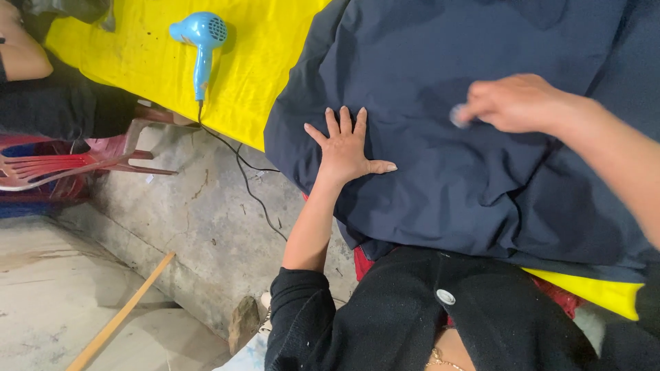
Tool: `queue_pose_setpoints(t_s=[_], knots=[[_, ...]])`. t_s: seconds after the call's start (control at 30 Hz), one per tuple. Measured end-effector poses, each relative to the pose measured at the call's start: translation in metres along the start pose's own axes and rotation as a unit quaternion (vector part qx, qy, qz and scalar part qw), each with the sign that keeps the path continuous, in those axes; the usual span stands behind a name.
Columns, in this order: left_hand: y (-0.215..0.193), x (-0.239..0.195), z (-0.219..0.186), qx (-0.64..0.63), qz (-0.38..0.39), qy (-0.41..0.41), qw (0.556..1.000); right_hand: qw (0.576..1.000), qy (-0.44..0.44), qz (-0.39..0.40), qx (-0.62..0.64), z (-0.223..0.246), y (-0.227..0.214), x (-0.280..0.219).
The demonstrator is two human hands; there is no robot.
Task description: The person scrubs a dark blue jacket on a yellow table using a small brush, then uses a blue hairdryer to dry the fabric. They continue scrubbing with the brush and later use a white eraser-like tool on the jacket surface. Finally, they use red-handled pliers to pull at a seam or thread on the jacket.
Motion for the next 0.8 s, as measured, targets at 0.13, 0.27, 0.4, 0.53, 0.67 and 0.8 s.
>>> queue_pose_setpoints(t_s=[0.13, 0.27, 0.4, 0.53, 0.67, 0.8], knots=[[-0.005, 0.000, -0.002, -0.019, 0.004, 0.005, 1.000, 0.976, 0.095, 0.192, -0.023, -0.020, 0.016, -0.044], [-0.004, -0.001, -0.003, -0.022, 0.008, 0.005, 1.000, 0.995, 0.051, 0.074, 0.052, -0.008, -0.013, -0.010], [-0.007, -0.005, 0.000, -0.001, 0.016, 0.006, 1.000, 0.976, 0.019, -0.107, 0.186, 0.021, -0.027, 0.043], [-0.024, -0.018, -0.004, -0.038, 0.017, 0.019, 0.999, 0.974, -0.100, -0.139, 0.146, 0.033, -0.003, 0.030], [-0.027, -0.019, -0.005, -0.053, 0.019, 0.019, 0.998, 0.984, -0.098, 0.077, 0.124, 0.019, 0.033, -0.004], [-0.022, -0.013, -0.001, -0.036, 0.023, 0.029, 0.999, 0.947, -0.192, 0.005, 0.258, 0.072, -0.032, -0.018]])
Point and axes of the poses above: each hand's wrist, its own x-axis towards the middle knuckle, its own y-axis out of the palm, z = x × y, the point moved 9 cm from there along x, towards the middle knuckle, and after that the axes turned 4 degrees about y, right-handed, at the moved point
